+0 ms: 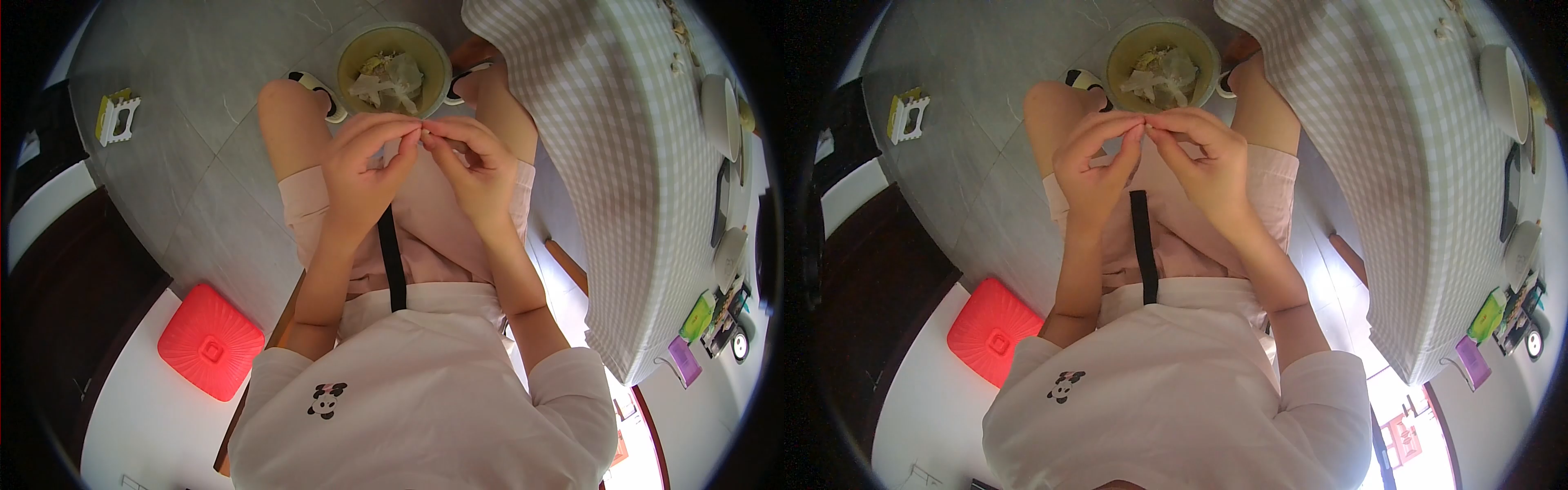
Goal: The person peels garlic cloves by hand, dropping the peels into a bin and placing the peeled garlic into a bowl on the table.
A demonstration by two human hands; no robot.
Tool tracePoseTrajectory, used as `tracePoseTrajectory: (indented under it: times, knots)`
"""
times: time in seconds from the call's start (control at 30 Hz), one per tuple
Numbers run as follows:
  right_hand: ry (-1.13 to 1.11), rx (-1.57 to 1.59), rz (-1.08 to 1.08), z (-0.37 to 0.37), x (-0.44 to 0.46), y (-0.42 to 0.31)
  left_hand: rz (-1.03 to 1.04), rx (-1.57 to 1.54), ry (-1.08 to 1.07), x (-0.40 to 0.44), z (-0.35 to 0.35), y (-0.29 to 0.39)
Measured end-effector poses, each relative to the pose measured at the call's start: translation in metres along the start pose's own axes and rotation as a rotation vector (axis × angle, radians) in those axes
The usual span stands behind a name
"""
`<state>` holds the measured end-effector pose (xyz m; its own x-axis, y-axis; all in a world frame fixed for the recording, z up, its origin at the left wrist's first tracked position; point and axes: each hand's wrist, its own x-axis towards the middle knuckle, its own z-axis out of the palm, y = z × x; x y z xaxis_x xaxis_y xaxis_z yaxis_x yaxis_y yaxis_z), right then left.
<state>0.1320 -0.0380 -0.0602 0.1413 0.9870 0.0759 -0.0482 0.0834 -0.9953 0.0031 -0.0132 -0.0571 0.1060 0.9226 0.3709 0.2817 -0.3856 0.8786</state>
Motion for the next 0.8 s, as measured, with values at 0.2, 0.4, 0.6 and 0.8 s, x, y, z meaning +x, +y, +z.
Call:
tracePoseTrajectory:
  times: [0.2, 0.4, 0.6, 0.8]
  knots:
    - [0.031, 0.017, 0.010, 0.0009, 0.0000, -0.0003, -0.017, -0.014, 0.007, -0.0007, 0.0009, 0.0002]
    - [0.008, -0.010, 0.031, -0.0006, -0.0002, -0.0019, 0.018, 0.004, -0.009, -0.0001, -0.0001, -0.0023]
    - [0.007, -0.065, 0.072, 0.0003, -0.0024, 0.0000, 0.161, 0.140, -0.017, 0.0015, -0.0008, -0.0067]
    - [-0.013, -0.041, 0.055, -0.0012, -0.0032, 0.0038, 0.190, 0.201, 0.006, 0.0017, 0.0004, -0.0026]
